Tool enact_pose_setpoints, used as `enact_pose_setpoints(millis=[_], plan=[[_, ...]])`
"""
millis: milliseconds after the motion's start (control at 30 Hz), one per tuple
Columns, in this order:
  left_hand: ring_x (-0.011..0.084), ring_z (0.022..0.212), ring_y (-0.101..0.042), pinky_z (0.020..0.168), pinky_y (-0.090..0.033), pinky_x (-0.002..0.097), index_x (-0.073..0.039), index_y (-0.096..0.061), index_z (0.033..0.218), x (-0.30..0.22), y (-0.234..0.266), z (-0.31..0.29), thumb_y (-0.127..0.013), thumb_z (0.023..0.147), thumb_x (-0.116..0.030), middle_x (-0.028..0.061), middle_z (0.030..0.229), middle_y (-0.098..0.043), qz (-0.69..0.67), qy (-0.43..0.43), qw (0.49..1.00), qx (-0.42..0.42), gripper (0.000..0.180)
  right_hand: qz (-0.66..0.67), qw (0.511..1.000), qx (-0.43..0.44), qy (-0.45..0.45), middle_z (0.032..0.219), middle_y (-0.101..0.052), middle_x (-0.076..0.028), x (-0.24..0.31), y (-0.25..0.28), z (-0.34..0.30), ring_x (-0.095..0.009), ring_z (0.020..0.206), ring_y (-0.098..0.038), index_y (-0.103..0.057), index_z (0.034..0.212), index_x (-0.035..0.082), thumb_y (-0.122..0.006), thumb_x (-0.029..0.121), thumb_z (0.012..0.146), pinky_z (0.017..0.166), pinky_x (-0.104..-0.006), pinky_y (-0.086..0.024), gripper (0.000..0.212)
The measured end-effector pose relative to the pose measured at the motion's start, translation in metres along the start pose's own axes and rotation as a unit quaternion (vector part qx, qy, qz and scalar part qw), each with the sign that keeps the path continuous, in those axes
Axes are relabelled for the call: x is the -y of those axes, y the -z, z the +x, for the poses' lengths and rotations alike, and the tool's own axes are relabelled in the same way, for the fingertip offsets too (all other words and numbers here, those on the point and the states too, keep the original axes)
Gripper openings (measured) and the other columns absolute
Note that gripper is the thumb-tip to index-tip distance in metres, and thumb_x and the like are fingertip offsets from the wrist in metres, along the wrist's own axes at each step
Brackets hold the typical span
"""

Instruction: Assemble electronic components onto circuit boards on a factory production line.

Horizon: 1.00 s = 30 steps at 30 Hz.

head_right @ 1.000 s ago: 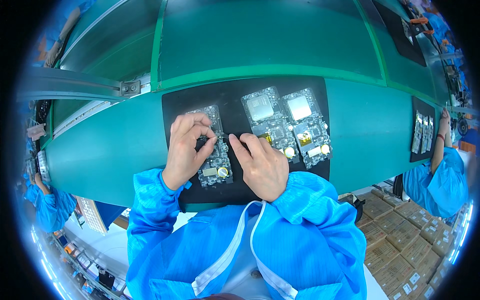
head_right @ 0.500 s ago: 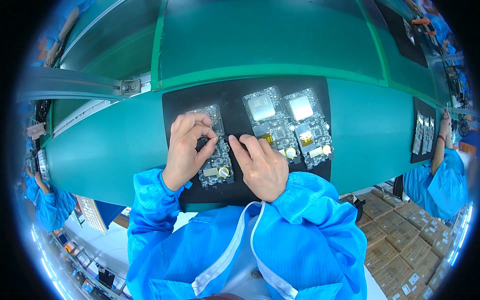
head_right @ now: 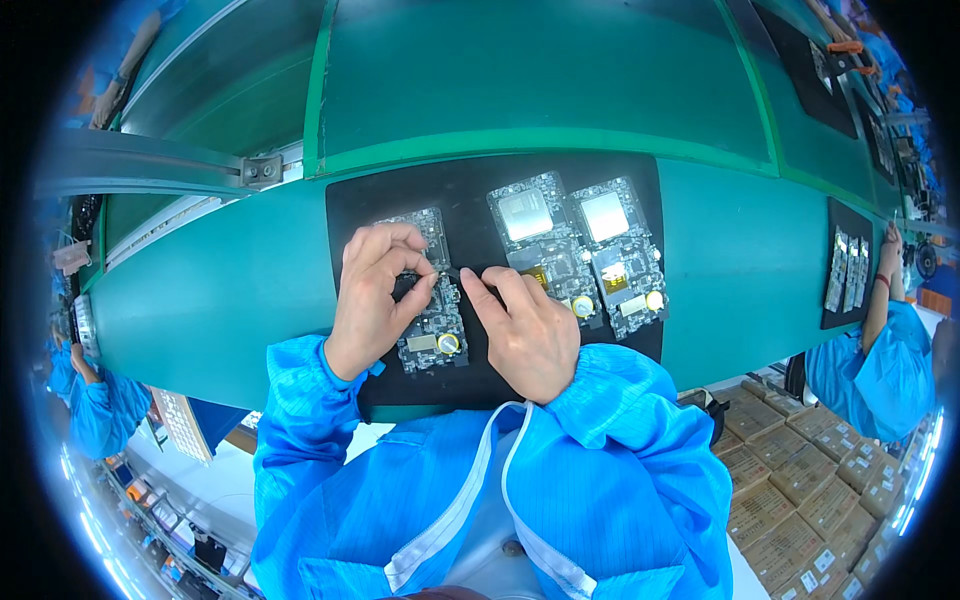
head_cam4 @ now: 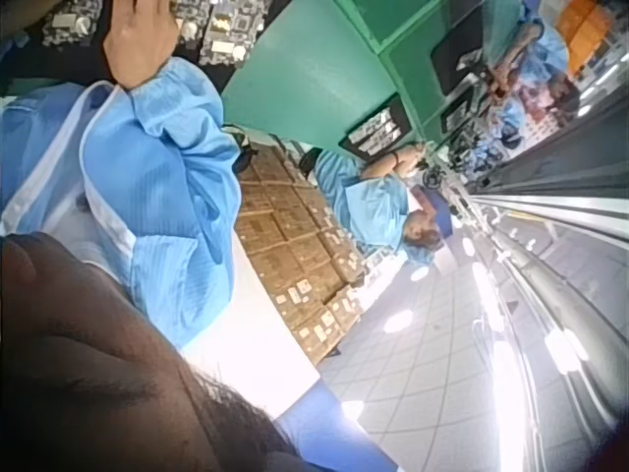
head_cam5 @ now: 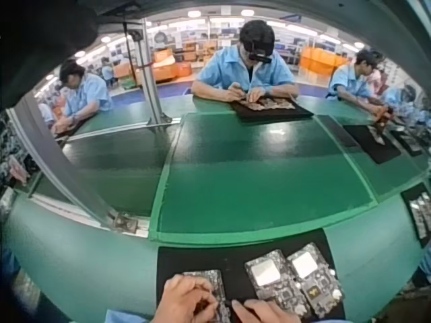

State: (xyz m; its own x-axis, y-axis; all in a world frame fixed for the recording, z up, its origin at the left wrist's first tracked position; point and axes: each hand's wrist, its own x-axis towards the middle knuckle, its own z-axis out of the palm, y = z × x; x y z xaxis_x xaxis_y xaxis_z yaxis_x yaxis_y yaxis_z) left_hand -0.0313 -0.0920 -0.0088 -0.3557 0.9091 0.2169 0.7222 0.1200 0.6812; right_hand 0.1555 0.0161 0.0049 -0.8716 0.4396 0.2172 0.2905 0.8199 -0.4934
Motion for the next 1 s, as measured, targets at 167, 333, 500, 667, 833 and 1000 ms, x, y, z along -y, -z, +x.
enact_pose_setpoints(millis=[167, 333, 500, 667, 833, 1000], plan=[[0.0298, 0.111, -0.059, 0.098, -0.043, 0.0418, -0.006, -0.07, 0.087, -0.002, -0.002, 0.0, -0.08, 0.075, -0.002, 0.0071, 0.114, -0.065, 0.006, -0.002, 1.0, -0.006, 0.016, -0.011, 1.0, -0.003, 0.015, 0.11, -0.064, -0.011, -0.001, 0.0, -0.003, -0.027, 0.088, -0.068, -0.073, 0.127, 0.004, -0.068, -0.011, 0.069, 0.068, -0.0378, -0.059, 0.06], [0.0294, 0.11, -0.059, 0.097, -0.044, 0.0418, -0.006, -0.07, 0.085, -0.003, -0.005, -0.002, -0.08, 0.074, -0.002, 0.0064, 0.113, -0.066, 0.015, -0.002, 1.0, -0.017, 0.016, -0.101, 0.993, 0.006, 0.059, 0.12, -0.062, -0.007, -0.001, -0.007, -0.009, -0.021, 0.082, -0.06, -0.069, 0.129, -0.002, -0.067, 0.007, 0.079, 0.059, -0.0307, -0.056, 0.051], [0.0288, 0.108, -0.06, 0.096, -0.044, 0.0419, -0.006, -0.07, 0.084, -0.007, -0.005, 0.0, -0.081, 0.073, -0.002, 0.0057, 0.112, -0.067, 0.033, -0.006, 0.999, -0.027, 0.016, -0.144, 0.985, 0.029, 0.093, 0.124, -0.062, -0.007, -0.001, -0.007, -0.013, -0.02, 0.078, -0.055, -0.068, 0.132, -0.004, -0.066, 0.007, 0.078, 0.057, -0.03, -0.054, 0.054], [0.0295, 0.108, -0.06, 0.096, -0.044, 0.042, -0.007, -0.07, 0.084, -0.003, -0.004, 0.001, -0.081, 0.072, -0.002, 0.0058, 0.111, -0.067, 0.026, -0.007, 0.999, -0.025, 0.017, -0.176, 0.978, 0.038, 0.105, 0.126, -0.062, -0.007, 0.002, -0.011, -0.011, -0.02, 0.074, -0.053, -0.067, 0.134, -0.003, -0.065, 0.007, 0.078, 0.057, -0.0287, -0.053, 0.057], [0.0292, 0.103, -0.062, 0.091, -0.048, 0.0412, -0.005, -0.069, 0.088, 0.009, 0.004, 0.003, -0.08, 0.076, -0.002, 0.0071, 0.109, -0.065, -0.051, -0.003, 0.999, -0.002, 0.016, -0.067, 0.995, 0.021, 0.069, 0.119, -0.063, -0.005, -0.004, 0.01, -0.006, -0.021, 0.081, -0.06, -0.071, 0.128, 0.002, -0.066, 0.007, 0.077, 0.059, -0.0322, -0.054, 0.052], [0.0269, 0.097, -0.067, 0.086, -0.053, 0.0356, -0.001, -0.07, 0.097, 0.016, 0.023, -0.001, -0.078, 0.085, -0.001, 0.0125, 0.106, -0.068, -0.095, 0.063, 0.988, -0.103, 0.015, -0.084, 0.983, -0.125, -0.106, 0.116, -0.066, -0.014, -0.043, 0.056, -0.016, -0.033, 0.092, -0.071, -0.066, 0.132, 0.004, -0.071, 0.008, 0.094, 0.068, -0.0414, -0.058, 0.039]])
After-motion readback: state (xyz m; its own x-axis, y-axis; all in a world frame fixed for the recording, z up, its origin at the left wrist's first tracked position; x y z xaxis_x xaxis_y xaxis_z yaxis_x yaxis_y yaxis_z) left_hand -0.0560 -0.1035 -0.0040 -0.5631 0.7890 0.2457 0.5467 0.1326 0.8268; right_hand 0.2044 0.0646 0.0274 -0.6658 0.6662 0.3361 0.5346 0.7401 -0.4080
